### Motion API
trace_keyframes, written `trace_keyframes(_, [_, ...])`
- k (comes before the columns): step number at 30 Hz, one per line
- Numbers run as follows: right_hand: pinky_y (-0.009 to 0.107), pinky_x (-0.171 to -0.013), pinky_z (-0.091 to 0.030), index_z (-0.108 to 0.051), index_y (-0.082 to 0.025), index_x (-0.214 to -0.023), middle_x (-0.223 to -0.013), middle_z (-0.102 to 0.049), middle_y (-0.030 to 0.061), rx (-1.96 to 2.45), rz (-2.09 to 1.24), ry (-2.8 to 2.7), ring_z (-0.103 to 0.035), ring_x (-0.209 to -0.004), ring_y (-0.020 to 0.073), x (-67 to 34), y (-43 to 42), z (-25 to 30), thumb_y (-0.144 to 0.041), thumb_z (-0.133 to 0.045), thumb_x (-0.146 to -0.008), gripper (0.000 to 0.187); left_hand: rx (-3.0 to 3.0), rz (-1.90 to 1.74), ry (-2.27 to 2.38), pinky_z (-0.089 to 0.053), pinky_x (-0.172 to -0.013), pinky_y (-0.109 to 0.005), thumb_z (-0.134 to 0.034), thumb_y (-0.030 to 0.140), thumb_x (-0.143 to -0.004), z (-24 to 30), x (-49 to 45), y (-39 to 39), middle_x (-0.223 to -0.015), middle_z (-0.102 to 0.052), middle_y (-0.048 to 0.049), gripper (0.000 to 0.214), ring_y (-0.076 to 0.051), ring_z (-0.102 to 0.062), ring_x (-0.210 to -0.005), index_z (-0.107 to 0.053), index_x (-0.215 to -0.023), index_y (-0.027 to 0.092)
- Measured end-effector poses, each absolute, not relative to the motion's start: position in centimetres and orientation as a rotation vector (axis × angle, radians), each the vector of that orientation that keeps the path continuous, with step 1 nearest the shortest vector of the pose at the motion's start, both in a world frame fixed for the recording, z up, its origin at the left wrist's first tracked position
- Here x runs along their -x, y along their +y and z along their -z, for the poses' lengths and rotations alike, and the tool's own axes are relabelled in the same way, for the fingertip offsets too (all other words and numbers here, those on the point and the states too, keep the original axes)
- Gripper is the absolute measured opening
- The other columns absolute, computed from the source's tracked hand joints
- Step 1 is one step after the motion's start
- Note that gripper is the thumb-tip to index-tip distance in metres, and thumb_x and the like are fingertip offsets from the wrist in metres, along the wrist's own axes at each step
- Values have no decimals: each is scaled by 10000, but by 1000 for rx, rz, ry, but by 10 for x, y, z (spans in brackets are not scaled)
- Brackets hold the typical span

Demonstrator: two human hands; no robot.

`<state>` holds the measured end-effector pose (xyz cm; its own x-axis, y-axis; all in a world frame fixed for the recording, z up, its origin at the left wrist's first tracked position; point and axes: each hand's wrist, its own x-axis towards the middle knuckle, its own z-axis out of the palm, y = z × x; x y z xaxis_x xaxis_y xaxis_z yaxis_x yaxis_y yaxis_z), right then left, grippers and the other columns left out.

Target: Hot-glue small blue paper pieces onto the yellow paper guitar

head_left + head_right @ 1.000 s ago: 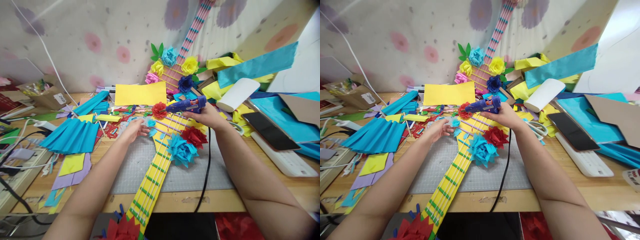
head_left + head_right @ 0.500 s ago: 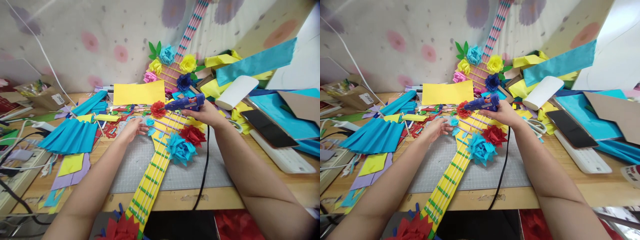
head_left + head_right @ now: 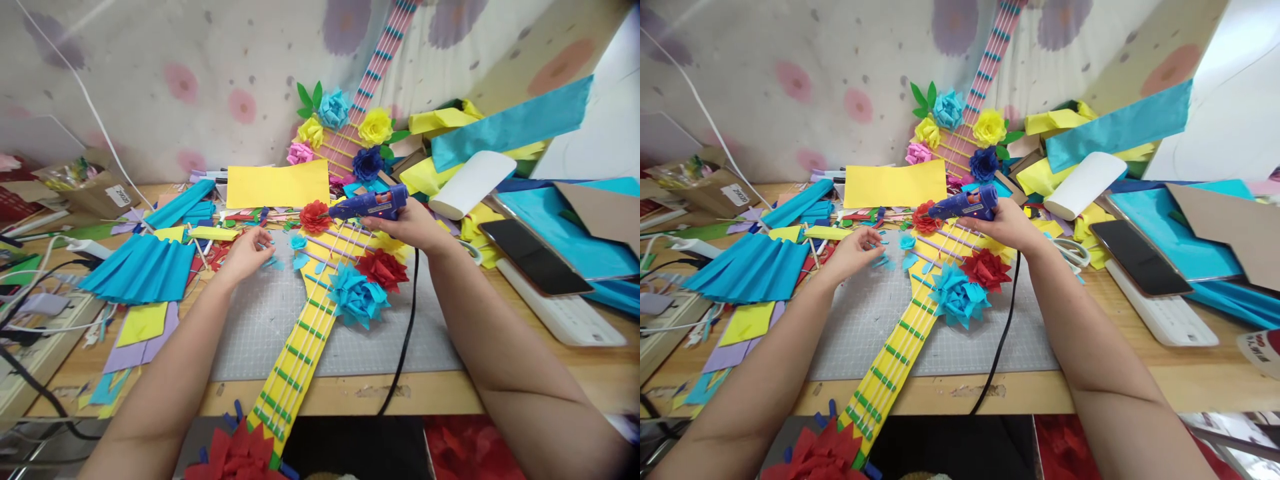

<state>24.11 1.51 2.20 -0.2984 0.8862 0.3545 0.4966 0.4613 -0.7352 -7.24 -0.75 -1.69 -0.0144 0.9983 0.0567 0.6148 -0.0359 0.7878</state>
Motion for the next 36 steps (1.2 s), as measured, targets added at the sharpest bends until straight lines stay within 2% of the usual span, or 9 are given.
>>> trace_keyframes(4, [364,-717,-521,-721,-195,-930,-770,-669,29,1148,-652,-1969,-626,-782,235,-243,17,-21,-614,-707,-646,507,-2202,-431,1596,-432,-748,-307,-667,269,-685,24,84,-6,-822,-641,-31,104,-225,-580,-847,-652,-776,221])
trace_keyframes(7, [355,-708,-511,-720,-188,-944,-772,-662,29,1154,-649,-1988,-616,-757,221,-244,18,-19,-604,-697,-665,502,-2290,-331,1511,-425,-835,-342,-659,279,-702,28,86,-4,-908,-643,-60,126,-261,-567,-970,-670,-811,216])
trace_keyframes(11, [350,-694,-497,-718,-169,-952,-760,-651,35,1178,-634,-2015,-603,-745,216,-244,19,-18,-622,-679,-674,534,-2231,-298,1556,-437,-863,-350,-649,288,-714,29,84,-4,-938,-627,-69,149,-243,-576,-935,-669,-831,199])
trace_keyframes(19, [315,-639,-462,-712,-143,-894,-709,-626,34,1196,-591,-2041,-570,-679,188,-241,15,-20,-622,-670,-681,526,-2217,-271,1595,-452,-823,-338,-650,276,-720,28,83,-5,-906,-622,-57,107,-226,-569,-909,-653,-784,191])
trace_keyframes(23, [303,-645,-460,-715,-147,-932,-741,-636,30,1193,-573,-2051,-570,-692,182,-241,15,-20,-592,-674,-695,505,-2247,-366,1528,-438,-820,-350,-641,305,-728,27,83,-4,-863,-627,-51,119,-228,-570,-906,-620,-735,188])
trace_keyframes(28, [318,-679,-474,-721,-149,-948,-785,-658,41,1203,-546,-2069,-599,-753,210,-241,15,-20,-613,-661,-702,528,-2004,-640,1367,-439,-784,-325,-630,408,-744,24,82,-4,-902,-650,-46,231,-197,-591,-879,-582,-771,183])
trace_keyframes(32, [324,-709,-483,-724,-152,-956,-811,-677,43,1169,-566,-2085,-615,-787,223,-238,12,-21,-633,-639,-713,545,-1646,-828,1249,-444,-661,-267,-705,450,-669,21,78,-5,-761,-638,-15,352,-156,-612,-744,-513,-803,188])
trace_keyframes(36, [316,-689,-478,-724,-152,-938,-797,-682,43,1150,-578,-2118,-614,-756,214,-234,10,-21,-628,-635,-719,531,-1490,-866,1255,-406,-547,-219,-781,422,-593,16,73,-9,-654,-634,25,492,-117,-582,-598,-517,-938,190])
